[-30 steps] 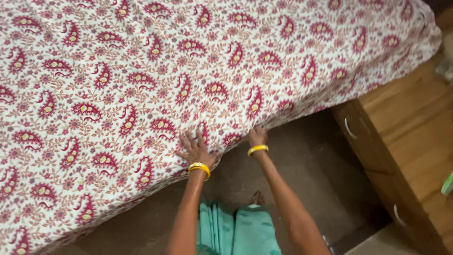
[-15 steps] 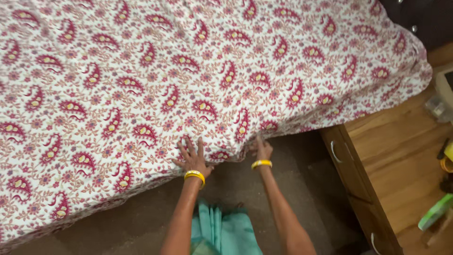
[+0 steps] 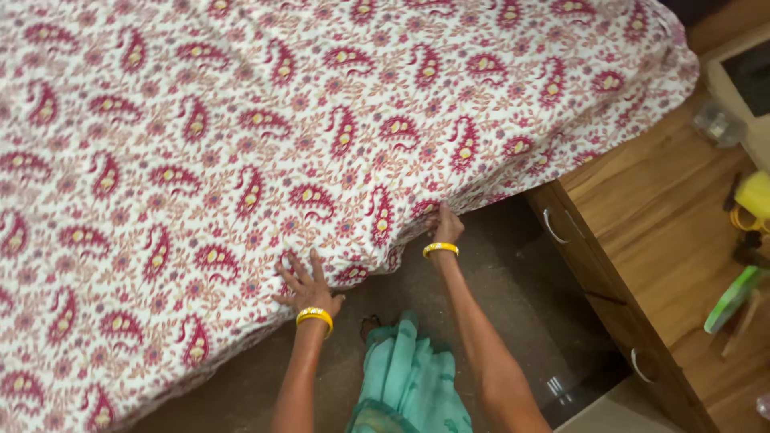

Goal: The person spreads a patterned bedsheet over a mattress, tucks the edges under the mattress, and smooths the surface to remove wrinkles. The person works around the bed, adjusting the sheet at each corner and along the sides.

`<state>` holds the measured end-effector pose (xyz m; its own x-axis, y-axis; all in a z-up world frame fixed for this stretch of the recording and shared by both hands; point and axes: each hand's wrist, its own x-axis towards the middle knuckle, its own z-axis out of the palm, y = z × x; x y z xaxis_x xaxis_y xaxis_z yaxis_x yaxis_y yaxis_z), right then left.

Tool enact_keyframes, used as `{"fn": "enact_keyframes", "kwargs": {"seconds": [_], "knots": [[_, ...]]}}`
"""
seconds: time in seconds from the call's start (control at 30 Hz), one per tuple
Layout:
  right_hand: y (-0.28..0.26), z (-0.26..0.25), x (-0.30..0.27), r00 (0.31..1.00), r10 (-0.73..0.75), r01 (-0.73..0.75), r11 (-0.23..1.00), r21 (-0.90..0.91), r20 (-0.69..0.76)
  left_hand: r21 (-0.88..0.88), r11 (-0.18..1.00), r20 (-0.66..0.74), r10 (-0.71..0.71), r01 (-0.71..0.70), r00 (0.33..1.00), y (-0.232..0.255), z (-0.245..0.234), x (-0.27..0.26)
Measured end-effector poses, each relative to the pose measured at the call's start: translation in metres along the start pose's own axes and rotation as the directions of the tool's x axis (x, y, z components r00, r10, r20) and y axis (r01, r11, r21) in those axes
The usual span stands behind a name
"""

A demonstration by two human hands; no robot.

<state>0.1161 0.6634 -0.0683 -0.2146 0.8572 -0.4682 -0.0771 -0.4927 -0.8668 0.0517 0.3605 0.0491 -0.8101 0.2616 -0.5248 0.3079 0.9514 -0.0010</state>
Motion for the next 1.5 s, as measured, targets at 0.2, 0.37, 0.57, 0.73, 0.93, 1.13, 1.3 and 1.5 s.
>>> {"fn": "enact_keyframes", "kwargs": {"seconds": [0.2, 0.37, 0.57, 0.73, 0.93, 1.13, 1.3, 1.5], "knots": [[-0.019, 0.005, 0.036, 0.845, -0.49, 0.491, 0.552, -0.674, 0.214, -0.012, 0.999, 0.027, -0.05, 0.05, 0.998, 0.012, -0.006, 0.006], [-0.022, -0.012, 0.04, 0.845, -0.451, 0.495, 0.458, -0.738, 0.287, -0.016, 0.997, -0.04, -0.073, 0.072, 0.997, 0.02, 0.0, 0.013], [-0.039, -0.058, 0.047, 0.824, -0.467, 0.48, 0.272, -0.834, 0.322, -0.179, 0.983, -0.202, -0.003, -0.034, 0.979, 0.063, 0.007, 0.0], [-0.033, -0.062, 0.047, 0.775, -0.552, 0.509, 0.257, -0.822, 0.307, -0.037, 0.967, -0.182, 0.242, -0.252, 0.953, 0.157, -0.004, -0.009], [-0.11, -0.06, 0.151, 0.98, -0.069, 0.085, 0.993, -0.078, 0.186, -0.258, 0.956, -0.156, 0.104, -0.142, 0.982, 0.258, -0.042, 0.045], [-0.152, -0.051, 0.226, 0.756, -0.443, 0.597, 0.165, -0.785, 0.482, -0.235, 0.971, -0.138, -0.069, 0.035, 0.988, 0.286, -0.032, 0.066], [-0.149, -0.066, 0.234, 0.816, -0.425, 0.544, 0.332, -0.771, 0.392, -0.218, 0.974, -0.158, -0.095, 0.059, 0.983, 0.289, -0.025, 0.072], [-0.163, -0.111, 0.243, 0.857, -0.399, 0.457, 0.296, -0.839, 0.326, -0.131, 0.988, -0.052, -0.088, 0.08, 0.995, 0.291, -0.034, 0.07]]}}
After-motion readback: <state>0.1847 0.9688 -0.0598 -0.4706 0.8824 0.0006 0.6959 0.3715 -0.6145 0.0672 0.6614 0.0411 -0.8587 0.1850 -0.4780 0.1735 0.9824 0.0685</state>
